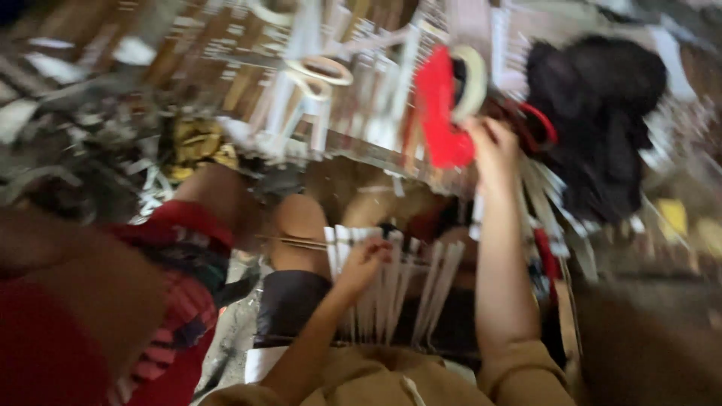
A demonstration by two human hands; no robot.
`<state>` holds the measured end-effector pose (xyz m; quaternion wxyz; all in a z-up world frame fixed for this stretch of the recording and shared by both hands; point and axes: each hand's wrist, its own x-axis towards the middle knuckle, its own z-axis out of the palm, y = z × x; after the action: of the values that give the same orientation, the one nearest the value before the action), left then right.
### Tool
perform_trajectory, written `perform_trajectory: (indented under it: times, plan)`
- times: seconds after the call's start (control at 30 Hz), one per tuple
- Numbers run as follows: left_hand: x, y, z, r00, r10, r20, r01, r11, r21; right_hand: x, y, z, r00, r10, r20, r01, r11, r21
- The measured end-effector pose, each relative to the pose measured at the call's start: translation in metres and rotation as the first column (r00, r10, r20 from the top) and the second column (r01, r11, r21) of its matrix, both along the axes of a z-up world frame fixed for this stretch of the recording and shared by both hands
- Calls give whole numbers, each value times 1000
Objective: The person assembles white cylindrical sticks onto a bamboo frame, using tape to secure them. They repeatedly pick up sticks, align them, and apply tape to hold them in place.
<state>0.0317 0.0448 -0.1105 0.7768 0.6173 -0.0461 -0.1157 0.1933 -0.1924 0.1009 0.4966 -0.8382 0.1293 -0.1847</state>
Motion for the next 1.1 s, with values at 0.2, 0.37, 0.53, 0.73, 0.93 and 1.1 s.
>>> perform_trajectory:
  times: [0.2,0.37,0.53,0.73,0.93,1.1]
  plan:
    - [-1,-9,10,996,-56,-64,58,998,35,1,4,7,995,-51,85,58,995,-84]
    - [1,3,51,975,-127,-182,157,974,164,-31,19,1,899,8,437,-4,1000,-12]
    - [0,9,65,964,-135,-227,186,958,219,-11,16,5,886,-131,445,-19,948,317]
    - [4,10,63,970,-147,-193,190,954,230,-61,11,7,893,-94,440,49,992,112]
    - [6,5,32,974,-128,-186,153,979,132,-77,-27,-38,952,61,299,9,974,-226]
    - [9,7,36,978,-130,-162,157,975,160,-82,-2,16,914,130,384,-90,989,-122]
